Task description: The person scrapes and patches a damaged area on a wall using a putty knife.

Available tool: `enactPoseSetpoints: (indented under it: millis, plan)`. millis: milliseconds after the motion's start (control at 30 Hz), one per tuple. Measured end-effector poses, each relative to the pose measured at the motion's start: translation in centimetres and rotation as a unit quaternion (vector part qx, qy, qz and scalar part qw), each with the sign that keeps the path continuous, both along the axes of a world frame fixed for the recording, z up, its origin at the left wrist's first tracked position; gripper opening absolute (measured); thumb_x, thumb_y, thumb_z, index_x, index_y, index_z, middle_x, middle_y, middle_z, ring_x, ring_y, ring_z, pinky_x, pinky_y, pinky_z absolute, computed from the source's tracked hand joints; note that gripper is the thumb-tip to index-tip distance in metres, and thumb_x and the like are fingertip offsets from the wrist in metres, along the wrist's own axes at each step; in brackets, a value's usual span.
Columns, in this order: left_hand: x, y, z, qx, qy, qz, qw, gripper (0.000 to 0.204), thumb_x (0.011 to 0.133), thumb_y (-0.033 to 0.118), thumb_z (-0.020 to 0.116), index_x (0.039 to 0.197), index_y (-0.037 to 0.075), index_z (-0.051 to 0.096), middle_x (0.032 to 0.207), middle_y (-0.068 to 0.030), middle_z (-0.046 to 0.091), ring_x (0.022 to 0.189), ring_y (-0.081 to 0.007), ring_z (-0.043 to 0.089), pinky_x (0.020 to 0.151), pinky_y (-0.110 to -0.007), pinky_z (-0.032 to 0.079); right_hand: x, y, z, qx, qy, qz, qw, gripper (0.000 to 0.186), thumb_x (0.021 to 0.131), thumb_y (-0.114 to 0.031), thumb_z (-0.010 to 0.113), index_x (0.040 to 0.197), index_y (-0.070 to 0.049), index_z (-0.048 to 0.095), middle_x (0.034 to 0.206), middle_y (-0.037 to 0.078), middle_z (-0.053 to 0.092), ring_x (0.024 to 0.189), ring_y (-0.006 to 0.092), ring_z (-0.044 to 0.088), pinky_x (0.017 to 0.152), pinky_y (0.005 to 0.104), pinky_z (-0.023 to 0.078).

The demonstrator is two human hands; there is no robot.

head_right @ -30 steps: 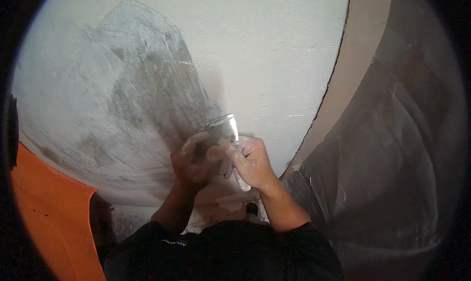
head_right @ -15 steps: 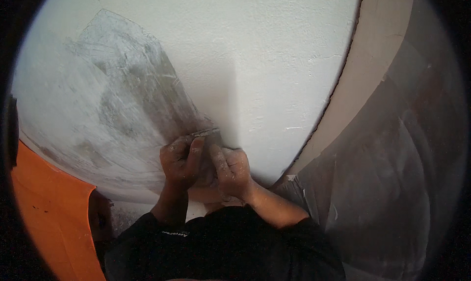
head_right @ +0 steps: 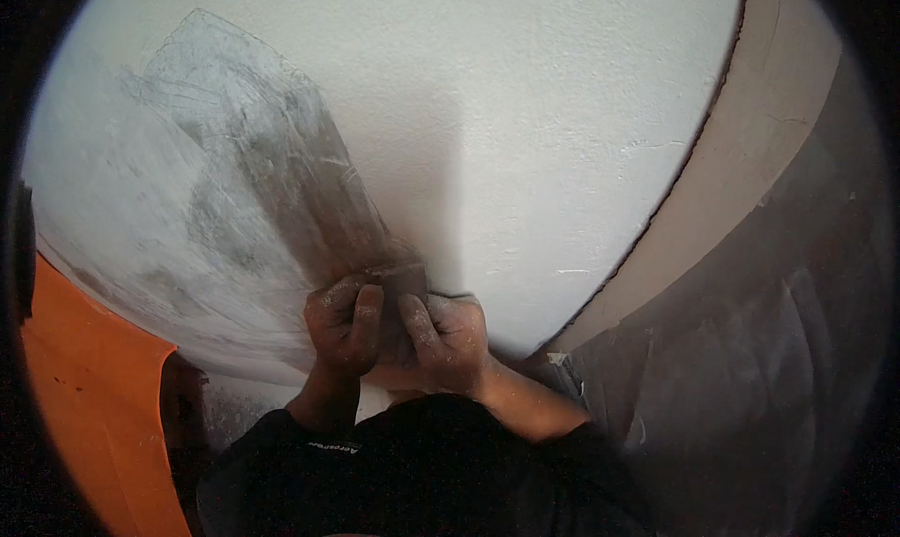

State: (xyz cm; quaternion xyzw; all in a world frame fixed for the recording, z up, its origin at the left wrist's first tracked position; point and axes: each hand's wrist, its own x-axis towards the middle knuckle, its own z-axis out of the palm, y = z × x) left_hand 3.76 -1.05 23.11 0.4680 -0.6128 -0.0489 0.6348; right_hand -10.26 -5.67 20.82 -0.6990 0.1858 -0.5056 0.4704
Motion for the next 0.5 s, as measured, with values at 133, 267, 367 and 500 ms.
enactPoseSetpoints:
  millis: [133, 267, 367, 500]
  plan:
    - [-0.1, 0.2, 0.1, 0.037, -0.012, 0.015, 0.999, 0.017, 0.092, 0.005, 0.063, 0.081, -0.006, 0.067, 0.069, -0.0114, 0.068, 0.061, -0.0128, 0.059, 0.056, -0.029, 0.046, -0.6, -0.5, 1.5, -0.019, 0.084, -0.01, 0.996, 0.029, 0.101, -0.018, 0.058, 0.085, 0.005, 0.067, 0.067, 0.019, 0.064, 0.054, 0.0281, 0.062, 0.053, 0.0372, 0.048]
    - [-0.1, -0.1, -0.1, 0.035, 0.01, -0.01, 0.999, 0.016, 0.094, 0.004, 0.062, 0.082, -0.006, 0.068, 0.069, -0.0101, 0.068, 0.062, -0.0111, 0.06, 0.056, -0.028, 0.046, -1.5, -1.2, 1.8, 0.077, 0.13, 0.027, 0.988, 0.029, 0.1, -0.018, 0.06, 0.085, 0.004, 0.068, 0.063, 0.017, 0.063, 0.051, 0.0245, 0.062, 0.051, 0.0362, 0.048]
    - [-0.6, -0.1, 0.7, 0.049, 0.0, -0.006, 0.999, 0.016, 0.094, 0.005, 0.063, 0.084, -0.006, 0.068, 0.069, -0.009, 0.068, 0.064, -0.0103, 0.061, 0.056, -0.027, 0.047, -2.2, -1.3, 3.0, 0.097, 0.123, 0.027, 0.987, 0.029, 0.101, -0.018, 0.06, 0.084, 0.004, 0.068, 0.06, 0.014, 0.062, 0.049, 0.0188, 0.06, 0.049, 0.0344, 0.048]
    - [-0.6, 0.2, 0.4, 0.071, 0.017, 0.007, 0.997, 0.015, 0.094, 0.006, 0.064, 0.086, -0.006, 0.069, 0.07, -0.0082, 0.069, 0.064, -0.0101, 0.062, 0.057, -0.027, 0.048, -2.4, -1.6, 3.8, 0.038, 0.163, 0.021, 0.986, 0.034, 0.103, -0.02, 0.058, 0.079, 0.003, 0.067, 0.058, 0.01, 0.061, 0.047, 0.0142, 0.057, 0.046, 0.0321, 0.046]
